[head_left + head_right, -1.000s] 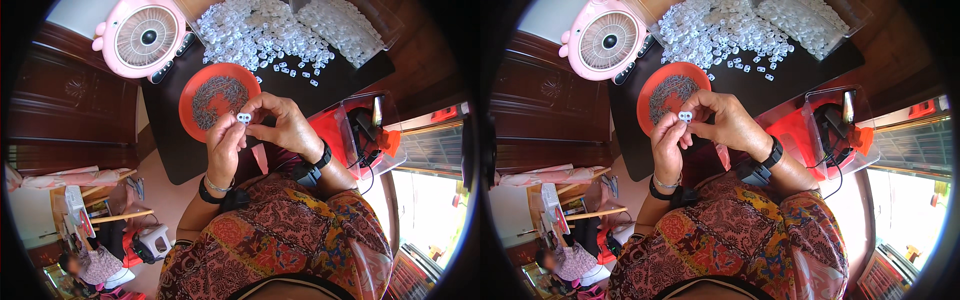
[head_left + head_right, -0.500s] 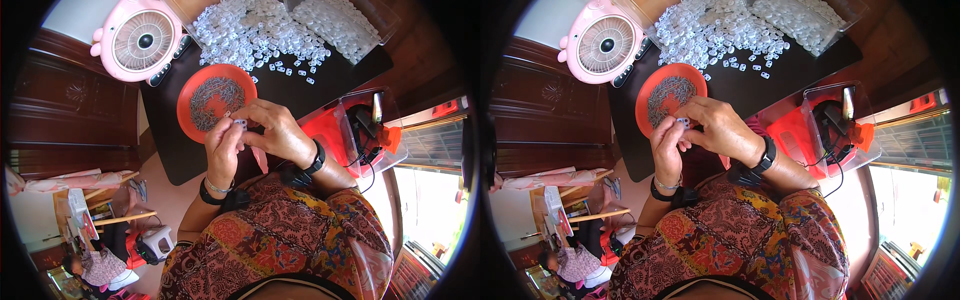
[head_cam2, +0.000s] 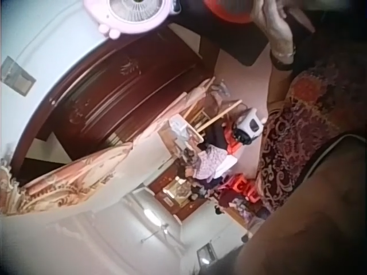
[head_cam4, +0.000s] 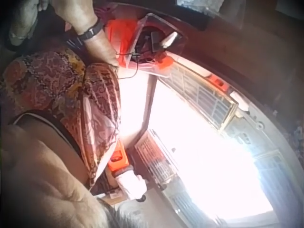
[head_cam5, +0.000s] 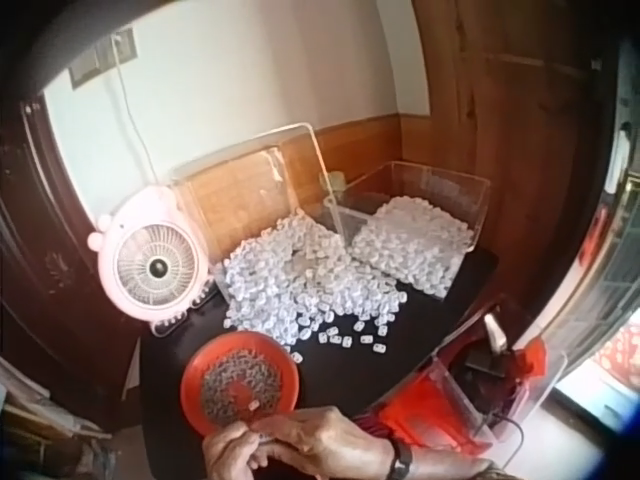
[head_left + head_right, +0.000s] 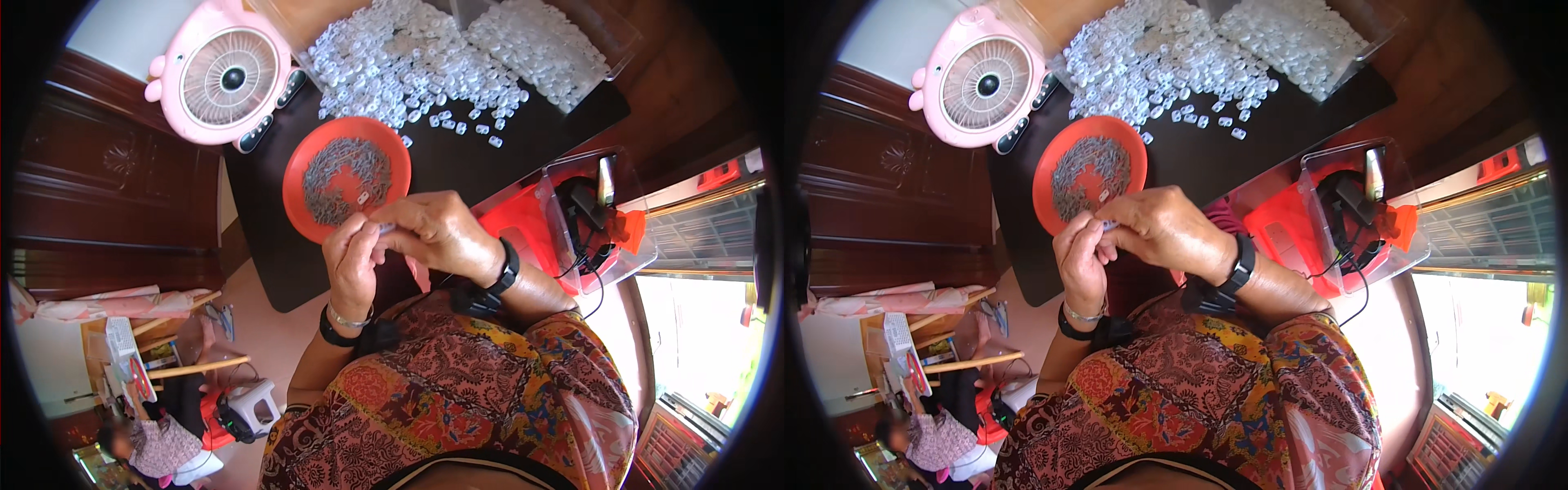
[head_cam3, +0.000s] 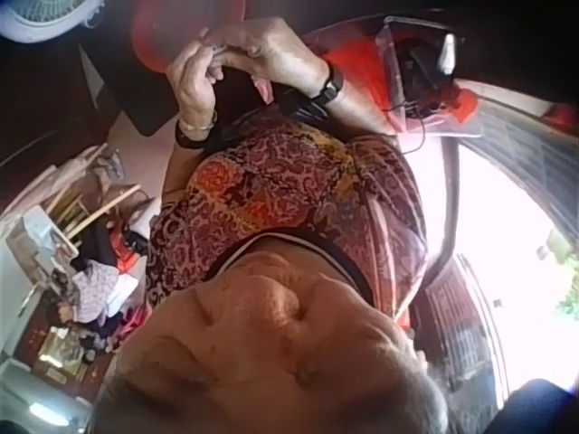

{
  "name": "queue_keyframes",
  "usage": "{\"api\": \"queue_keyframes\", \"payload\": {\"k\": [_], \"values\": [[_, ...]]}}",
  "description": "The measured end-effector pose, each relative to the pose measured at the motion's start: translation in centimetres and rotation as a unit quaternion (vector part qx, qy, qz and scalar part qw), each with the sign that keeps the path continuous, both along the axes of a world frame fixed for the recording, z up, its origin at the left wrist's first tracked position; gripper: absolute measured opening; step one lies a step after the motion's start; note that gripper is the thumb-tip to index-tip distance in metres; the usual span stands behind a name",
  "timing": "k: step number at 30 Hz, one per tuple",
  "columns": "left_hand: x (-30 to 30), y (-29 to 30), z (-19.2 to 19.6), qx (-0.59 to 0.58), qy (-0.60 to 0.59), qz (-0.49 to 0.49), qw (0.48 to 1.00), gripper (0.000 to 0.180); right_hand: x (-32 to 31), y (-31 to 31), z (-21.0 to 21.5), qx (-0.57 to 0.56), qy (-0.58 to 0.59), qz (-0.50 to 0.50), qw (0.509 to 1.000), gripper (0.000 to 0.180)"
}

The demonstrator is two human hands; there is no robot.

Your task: Assembling small white plastic components by inserting tiny metal rings into them.

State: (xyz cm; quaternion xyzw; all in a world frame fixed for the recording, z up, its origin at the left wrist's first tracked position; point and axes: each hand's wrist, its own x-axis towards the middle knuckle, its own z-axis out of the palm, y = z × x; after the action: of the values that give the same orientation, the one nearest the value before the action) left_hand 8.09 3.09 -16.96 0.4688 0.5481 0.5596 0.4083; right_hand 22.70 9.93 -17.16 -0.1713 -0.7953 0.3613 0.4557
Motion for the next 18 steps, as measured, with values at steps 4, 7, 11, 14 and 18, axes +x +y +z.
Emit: {"api": "queue_keyframes", "payload": {"k": [4, 7, 11, 14, 18], "values": [[-0.2, -0.5, -0.9, 0.068, 0.033, -0.005, 0.997, 0.022, -0.2, -0.4, 0.2, 0.008, -0.02, 0.003, 1.0, 0.017], [-0.1, -0.7, -0.6, 0.02, -0.03, 0.037, 0.999, 0.023, -0.5, -0.2, 0.0, 0.061, -0.049, 0.007, 0.997, 0.017], [-0.2, -1.0, -0.2, 0.016, -0.035, 0.042, 0.998, 0.027, -0.9, -0.6, 0.3, 0.071, -0.04, 0.007, 0.997, 0.016], [-0.3, -1.0, 0.3, 0.051, -0.008, 0.001, 0.999, 0.027, 0.0, -0.2, 1.6, 0.088, -0.009, 0.0, 0.996, 0.017], [-1.4, -1.1, 0.4, 0.054, 0.002, 0.0, 0.999, 0.028, 3.8, 4.6, 6.9, 0.193, -0.164, -0.238, 0.938, 0.017]]}}
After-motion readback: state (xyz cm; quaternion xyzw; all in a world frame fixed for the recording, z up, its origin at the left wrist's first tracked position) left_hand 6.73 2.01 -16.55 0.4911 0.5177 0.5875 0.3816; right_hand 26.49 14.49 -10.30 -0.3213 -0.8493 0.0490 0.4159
